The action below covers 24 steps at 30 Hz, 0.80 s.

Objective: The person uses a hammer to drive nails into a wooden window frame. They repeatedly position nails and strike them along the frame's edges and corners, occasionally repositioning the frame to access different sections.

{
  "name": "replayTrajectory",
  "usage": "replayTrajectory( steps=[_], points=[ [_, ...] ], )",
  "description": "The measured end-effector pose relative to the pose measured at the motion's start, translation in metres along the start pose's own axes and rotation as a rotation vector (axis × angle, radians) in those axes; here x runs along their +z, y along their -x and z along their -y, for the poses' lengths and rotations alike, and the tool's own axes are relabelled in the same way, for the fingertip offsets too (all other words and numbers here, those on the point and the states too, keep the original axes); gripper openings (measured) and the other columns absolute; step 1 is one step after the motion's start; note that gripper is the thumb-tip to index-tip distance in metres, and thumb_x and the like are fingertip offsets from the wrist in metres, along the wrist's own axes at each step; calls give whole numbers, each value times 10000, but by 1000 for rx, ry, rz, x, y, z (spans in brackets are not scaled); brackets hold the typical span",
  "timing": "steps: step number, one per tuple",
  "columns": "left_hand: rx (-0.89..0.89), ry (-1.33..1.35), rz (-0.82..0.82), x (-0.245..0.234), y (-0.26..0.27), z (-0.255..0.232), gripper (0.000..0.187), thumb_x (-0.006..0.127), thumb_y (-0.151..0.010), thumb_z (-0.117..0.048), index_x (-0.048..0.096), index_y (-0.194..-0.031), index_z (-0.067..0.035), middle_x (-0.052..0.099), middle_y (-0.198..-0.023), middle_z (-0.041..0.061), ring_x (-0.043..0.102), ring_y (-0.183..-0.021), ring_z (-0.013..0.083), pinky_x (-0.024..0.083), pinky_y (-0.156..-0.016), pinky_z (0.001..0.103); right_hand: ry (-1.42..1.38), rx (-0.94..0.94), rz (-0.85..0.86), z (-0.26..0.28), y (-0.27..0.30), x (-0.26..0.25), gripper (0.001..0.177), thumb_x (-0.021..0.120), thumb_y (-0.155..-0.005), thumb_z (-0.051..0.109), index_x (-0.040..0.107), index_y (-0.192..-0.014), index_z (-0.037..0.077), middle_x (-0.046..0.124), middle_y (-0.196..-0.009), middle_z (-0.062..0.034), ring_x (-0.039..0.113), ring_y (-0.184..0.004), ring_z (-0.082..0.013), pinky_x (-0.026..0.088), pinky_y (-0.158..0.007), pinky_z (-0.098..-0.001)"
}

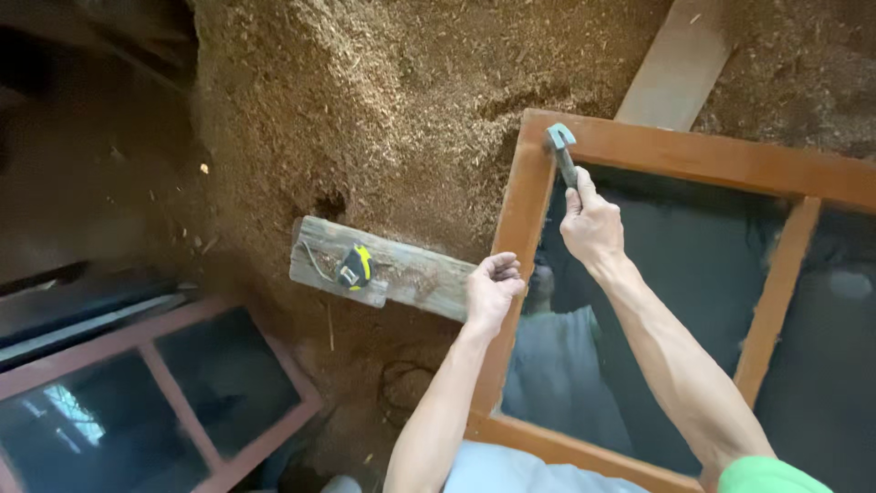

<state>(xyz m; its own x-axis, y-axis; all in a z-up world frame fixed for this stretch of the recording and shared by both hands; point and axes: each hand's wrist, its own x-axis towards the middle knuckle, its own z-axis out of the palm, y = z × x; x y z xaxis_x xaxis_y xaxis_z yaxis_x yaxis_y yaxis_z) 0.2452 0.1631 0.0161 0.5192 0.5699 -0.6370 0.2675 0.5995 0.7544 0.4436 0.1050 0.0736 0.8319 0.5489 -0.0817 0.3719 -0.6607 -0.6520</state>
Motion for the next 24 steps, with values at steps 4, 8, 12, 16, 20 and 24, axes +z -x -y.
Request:
replayTrajectory(
  steps=[4,8,12,16,20,24],
  points=[
    [131,-324,-168,12,-19,-16,344,779,-789,-74,751,-1130,-39,779,-1013,71,740,-920,137,584,-864,284,-155,133,30,4,1,-1,364,541,-1086,211,614,-1434,133,667,-769,-164,674,-695,-287,526,-632,-430],
    [350,-533,-283,34,-62,-32,242,766,-884,-239,797,-1067,-83,790,-999,124,774,-931,206,591,-869,335,-500,390,71,11,10,-16,402,503,-1085,221,602,-1459,111,554,-653,-9,503,-532,-93,431,-483,-318],
    [748,-569,-361,63,-110,-52,189,756,-916,-314,806,-975,-142,779,-948,85,734,-881,270,563,-821,389,-770,532,66,22,33,-29,414,453,-1070,207,578,-1449,99,478,-614,15,430,-444,-76,377,-392,-265],
    [706,-593,-370,91,-154,-71,242,786,-888,-371,829,-999,-160,707,-869,103,702,-789,252,551,-713,367,-898,550,20,17,50,-34,421,456,-1085,207,535,-1484,100,469,-618,3,411,-444,-68,364,-388,-252],
    [654,-416,-285,103,-177,-72,246,758,-919,-361,795,-1054,-158,761,-940,54,739,-790,183,570,-699,322,-866,550,30,0,63,-37,422,476,-1088,204,536,-1485,74,486,-652,0,427,-472,-68,366,-404,-250],
    [846,-434,-313,101,-182,-64,192,710,-997,-308,777,-1060,-139,739,-937,54,724,-820,192,565,-723,329,-848,558,56,-11,60,-38,442,495,-1074,216,519,-1496,86,489,-644,1,438,-481,-67,369,-410,-246]
  ],
)
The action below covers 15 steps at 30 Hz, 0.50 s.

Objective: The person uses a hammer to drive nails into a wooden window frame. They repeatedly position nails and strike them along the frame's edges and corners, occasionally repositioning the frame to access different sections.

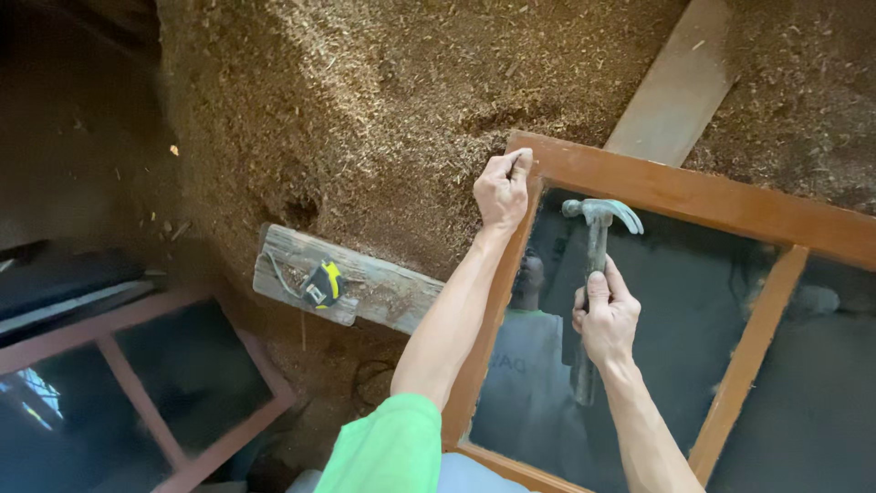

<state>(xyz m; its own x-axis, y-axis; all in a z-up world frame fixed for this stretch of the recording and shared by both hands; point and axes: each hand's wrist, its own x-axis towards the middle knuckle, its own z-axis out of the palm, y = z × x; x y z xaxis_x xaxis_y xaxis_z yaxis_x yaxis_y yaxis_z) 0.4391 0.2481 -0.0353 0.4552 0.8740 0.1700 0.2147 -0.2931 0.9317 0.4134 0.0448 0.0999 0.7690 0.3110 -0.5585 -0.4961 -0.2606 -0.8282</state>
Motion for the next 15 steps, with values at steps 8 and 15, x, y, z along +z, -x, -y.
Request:
replayTrajectory(
  steps=[8,15],
  points=[
    [28,-110,-28,4,7,2,170,715,-985,-295,751,-1032,-136,715,-914,76,715,-783,238,560,-681,350,43,-89,66,2,-20,5,452,499,-1080,209,507,-1511,74,495,-644,9,437,-496,-55,368,-423,-234],
    [31,-135,-23,5,6,-6,137,726,-967,-262,746,-1034,-144,717,-931,71,720,-794,245,565,-670,353,168,-204,132,26,-26,14,441,509,-1091,187,511,-1512,55,524,-681,14,452,-534,-49,389,-465,-224]
  ],
)
